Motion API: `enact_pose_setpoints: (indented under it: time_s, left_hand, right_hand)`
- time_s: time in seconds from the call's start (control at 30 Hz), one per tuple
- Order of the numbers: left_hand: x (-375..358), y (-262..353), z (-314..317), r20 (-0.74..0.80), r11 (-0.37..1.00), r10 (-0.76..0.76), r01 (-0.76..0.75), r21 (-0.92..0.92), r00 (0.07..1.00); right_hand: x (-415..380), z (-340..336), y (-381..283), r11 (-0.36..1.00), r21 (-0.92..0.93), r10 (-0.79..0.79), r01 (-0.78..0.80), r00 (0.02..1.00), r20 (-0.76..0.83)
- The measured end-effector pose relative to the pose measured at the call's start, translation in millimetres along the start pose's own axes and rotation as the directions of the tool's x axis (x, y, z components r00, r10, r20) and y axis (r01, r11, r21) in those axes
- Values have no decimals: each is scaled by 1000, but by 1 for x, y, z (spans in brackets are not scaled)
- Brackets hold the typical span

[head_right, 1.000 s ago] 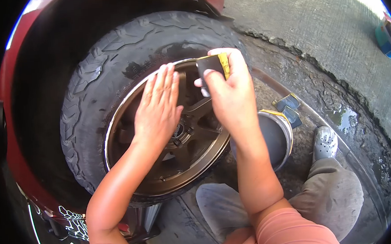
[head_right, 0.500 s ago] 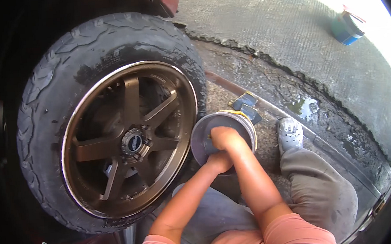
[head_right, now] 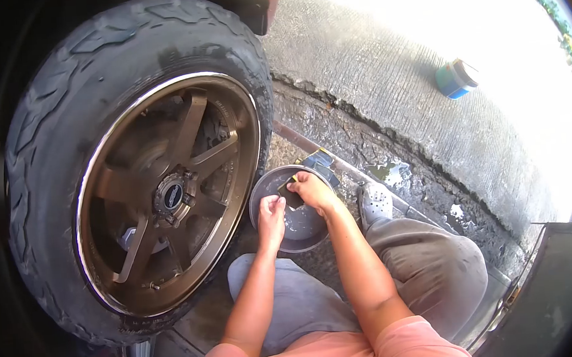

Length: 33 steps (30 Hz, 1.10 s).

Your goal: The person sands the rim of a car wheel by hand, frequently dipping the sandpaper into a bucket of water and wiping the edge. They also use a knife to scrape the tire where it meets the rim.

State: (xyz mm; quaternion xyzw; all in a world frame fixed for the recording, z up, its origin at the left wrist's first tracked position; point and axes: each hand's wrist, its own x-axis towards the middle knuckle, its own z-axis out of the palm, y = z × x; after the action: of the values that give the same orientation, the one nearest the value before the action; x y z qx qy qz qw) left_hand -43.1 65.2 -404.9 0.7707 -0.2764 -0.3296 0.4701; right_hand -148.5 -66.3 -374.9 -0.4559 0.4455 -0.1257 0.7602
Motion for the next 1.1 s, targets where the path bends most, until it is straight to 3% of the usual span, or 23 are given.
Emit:
enact_pose_setpoints:
  time_s: [0.03,0.07,0.2,0.3,0.33,0.43,0.47,0.57,0.6,0.7,0.73,0.77,0.83,0.9,0.93,0.97,1.03,1.1]
  left_hand:
    - [1,11,2,44,979,-108,114,-167,993]
    - [0,20,3,107,919,-207,231,-320,973]
    - [4,29,1,52,886,-173,179,-428,983]
    - [15,27,-3,131,853,-113,164,-496,985]
    - [17,28,-3,121,844,-113,160,-512,986]
    - [20,34,-1,141,843,-36,106,-528,989]
    - [19,38,1,152,808,-62,139,-573,986]
    - [12,49,13,13,829,-43,43,-558,999]
    - [10,50,14,16,855,-27,31,-517,1000]
    - [6,58,12,118,720,29,61,-692,993]
    - [4,61,14,61,664,-42,73,-744,997]
    - [8,63,12,35,704,-18,37,-709,999]
    - [18,45,7,-1,783,16,-13,-622,1000]
    - [34,24,3,7,757,0,5,-654,1000]
    - [33,32,1,-7,758,-41,27,-652,999]
    - [28,40,-3,-23,761,-83,49,-647,996]
    - [22,41,-6,-63,774,-158,84,-628,986]
    - [21,39,-12,-77,758,-191,97,-644,978]
  right_hand:
    - [2,1,1,991,124,-41,42,999,-8]
    - [2,2,3,990,128,-52,51,999,1]
    - [-9,8,-8,987,131,-101,97,995,21]
    - [-20,12,-24,991,22,-131,132,991,-18]
    - [-19,12,-22,982,91,-165,167,986,-33]
    - [-21,-3,-32,988,-95,-125,119,991,-54]
    - [-20,-5,-35,973,-148,-189,176,979,-82]
    - [-11,-6,-36,893,-318,-371,318,920,-123]
    - [-19,2,-47,849,-478,-370,227,900,-229]
    - [-52,28,-68,702,-644,-483,305,868,-116]
    - [-60,35,-78,761,-593,-349,262,936,-35]
    - [-61,35,-75,614,-715,-394,336,914,91]
    - [-62,33,-66,652,-623,-442,432,884,149]
    - [-57,27,-56,772,-553,-416,312,907,-69]
    - [-67,24,-67,782,-557,-400,279,911,-105]
    - [-51,14,-48,779,-522,-487,349,860,-152]
    - [-59,10,-56,715,-643,-484,274,858,-172]
    - [-64,5,-57,601,-722,-551,343,832,-63]
